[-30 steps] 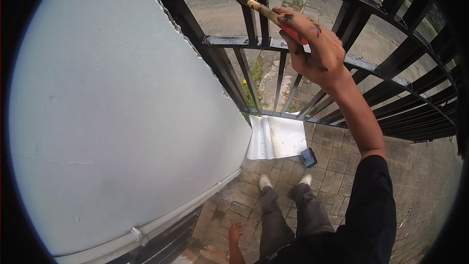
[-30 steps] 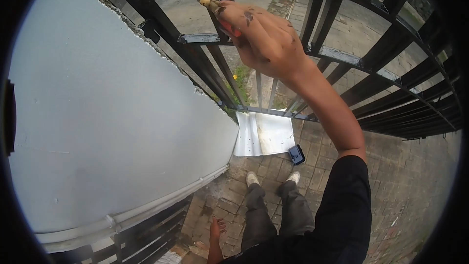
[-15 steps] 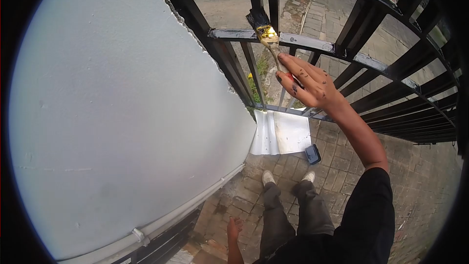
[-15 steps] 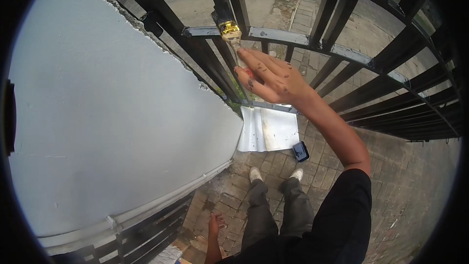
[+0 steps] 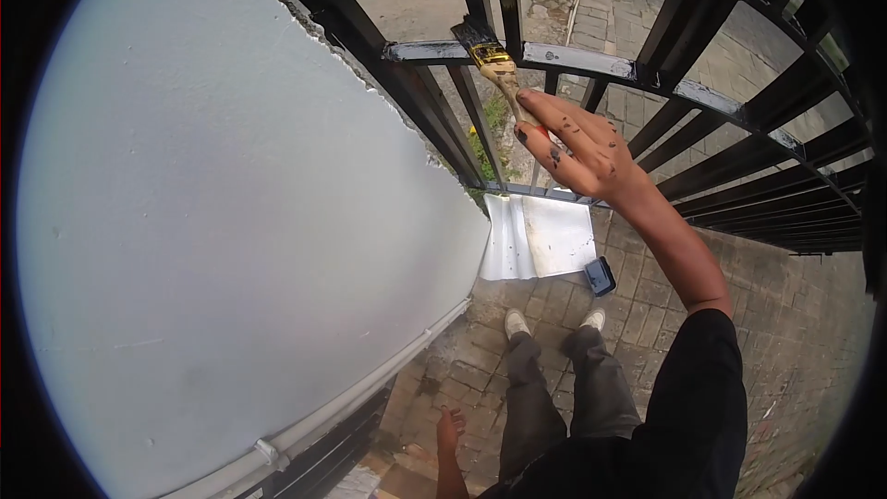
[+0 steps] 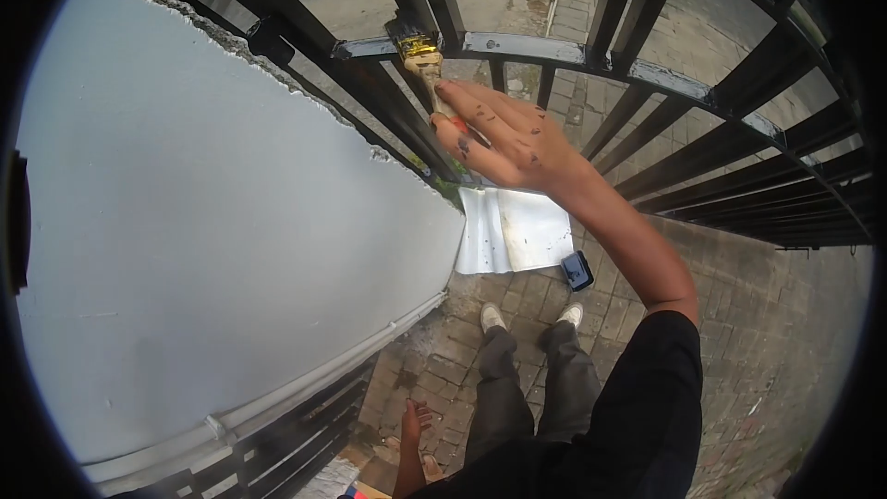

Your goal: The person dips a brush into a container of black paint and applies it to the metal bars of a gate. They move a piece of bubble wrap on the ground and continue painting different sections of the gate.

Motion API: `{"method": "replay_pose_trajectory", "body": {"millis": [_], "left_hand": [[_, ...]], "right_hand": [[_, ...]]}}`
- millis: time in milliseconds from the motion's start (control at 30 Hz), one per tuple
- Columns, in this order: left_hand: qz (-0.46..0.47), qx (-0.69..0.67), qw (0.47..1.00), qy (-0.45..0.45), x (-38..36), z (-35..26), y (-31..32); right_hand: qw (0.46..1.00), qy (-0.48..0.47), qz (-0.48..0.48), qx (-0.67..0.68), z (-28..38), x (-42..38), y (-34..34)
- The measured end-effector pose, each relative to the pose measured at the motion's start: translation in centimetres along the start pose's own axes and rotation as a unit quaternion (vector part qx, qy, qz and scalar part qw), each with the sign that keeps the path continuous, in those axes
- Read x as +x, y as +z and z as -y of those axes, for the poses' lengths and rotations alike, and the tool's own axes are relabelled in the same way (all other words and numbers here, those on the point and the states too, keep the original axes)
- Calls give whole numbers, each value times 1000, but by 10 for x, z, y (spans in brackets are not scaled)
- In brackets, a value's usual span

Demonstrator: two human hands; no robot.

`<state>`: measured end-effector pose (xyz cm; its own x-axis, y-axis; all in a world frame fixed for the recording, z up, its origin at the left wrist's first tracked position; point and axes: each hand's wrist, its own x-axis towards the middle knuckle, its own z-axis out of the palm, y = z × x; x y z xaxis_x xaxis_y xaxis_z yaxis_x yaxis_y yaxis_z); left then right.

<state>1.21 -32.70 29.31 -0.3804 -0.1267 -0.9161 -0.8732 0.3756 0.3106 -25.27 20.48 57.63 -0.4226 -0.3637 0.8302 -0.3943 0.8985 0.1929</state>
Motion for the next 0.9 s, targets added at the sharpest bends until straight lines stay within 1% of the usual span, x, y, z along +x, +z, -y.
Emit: {"method": "replay_pose_trajectory", "body": {"millis": [67,133,200,267,333,400,467,533,600,667,700,733,800,867,900], "left_hand": [[-2,-1,1000,4,-1,-3,-2],[-2,-1,1000,6,-1,-3,-5],[0,-5,1000,8,1,-1,-7],[0,-6,1000,6,2,1,-9],[0,-8,1000,8,1,1,-9],[-2,15,1000,3,-5,-6,-6],[-3,23,1000,2,-9,-11,-3],[-3,30,1000,1,-12,-16,0],[2,36,999,5,-17,-23,1],[2,29,1000,11,-12,-18,-1],[7,22,1000,15,-11,-17,-2],[5,22,1000,15,-9,-16,-3],[7,22,1000,7,-9,-15,-2],[4,26,1000,4,-8,-14,-2],[0,30,1000,1,-8,-14,-3]], "right_hand": [[1000,6,5,8,6,-14,5],[998,49,33,35,14,-19,5],[995,73,28,60,14,-15,2],[994,92,-18,47,4,-2,-3],[993,101,-33,45,-10,9,-11],[991,22,-133,2,-18,23,-18],[991,15,-129,-7,-14,32,-25],[988,-22,-150,-20,-12,37,-22],[989,-12,-144,-22,-9,26,-9],[998,-8,-68,-8,-8,10,-2],[999,4,-44,-10,-5,1,-1],[999,5,-46,-9,-1,-6,0],[999,39,2,22,6,-18,-1],[999,44,5,30,5,-19,-2],[998,35,-34,37,3,-12,-6]]}}
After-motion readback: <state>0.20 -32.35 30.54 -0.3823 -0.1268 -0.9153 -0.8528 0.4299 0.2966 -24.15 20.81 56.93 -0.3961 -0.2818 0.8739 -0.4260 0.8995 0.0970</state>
